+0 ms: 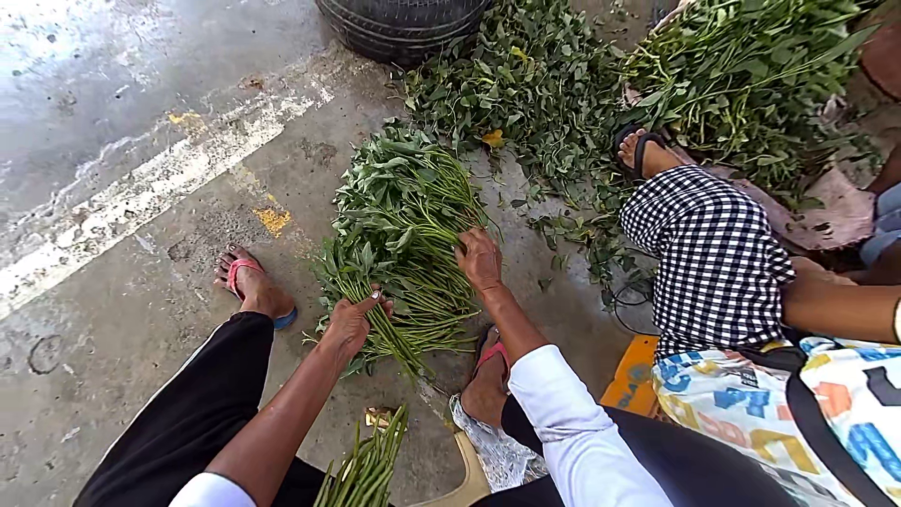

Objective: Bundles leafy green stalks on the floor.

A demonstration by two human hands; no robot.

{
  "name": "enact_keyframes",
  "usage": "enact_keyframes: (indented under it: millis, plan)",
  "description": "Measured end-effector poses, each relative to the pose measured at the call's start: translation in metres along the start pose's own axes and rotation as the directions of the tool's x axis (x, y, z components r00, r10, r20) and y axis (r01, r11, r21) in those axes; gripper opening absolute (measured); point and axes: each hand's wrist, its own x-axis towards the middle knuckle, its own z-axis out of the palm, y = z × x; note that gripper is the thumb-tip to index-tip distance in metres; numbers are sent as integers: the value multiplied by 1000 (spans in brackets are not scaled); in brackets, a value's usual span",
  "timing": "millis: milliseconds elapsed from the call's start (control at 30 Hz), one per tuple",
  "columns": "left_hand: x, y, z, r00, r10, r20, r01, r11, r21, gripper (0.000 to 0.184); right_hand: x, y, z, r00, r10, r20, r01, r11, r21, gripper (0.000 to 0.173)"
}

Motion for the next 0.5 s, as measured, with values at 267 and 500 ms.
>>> enact_keyframes:
  millis: [267, 500]
  plan:
    - [-6, -4, 3, 999, 27, 34, -27, 1000, 9, 16, -68, -82, 23, 957, 191, 216, -272, 846, 458, 27]
    - [-7, -2, -6, 997, 37, -68, -17, 964, 267, 62, -114, -112, 57, 993, -28, 119, -23, 910, 414, 21]
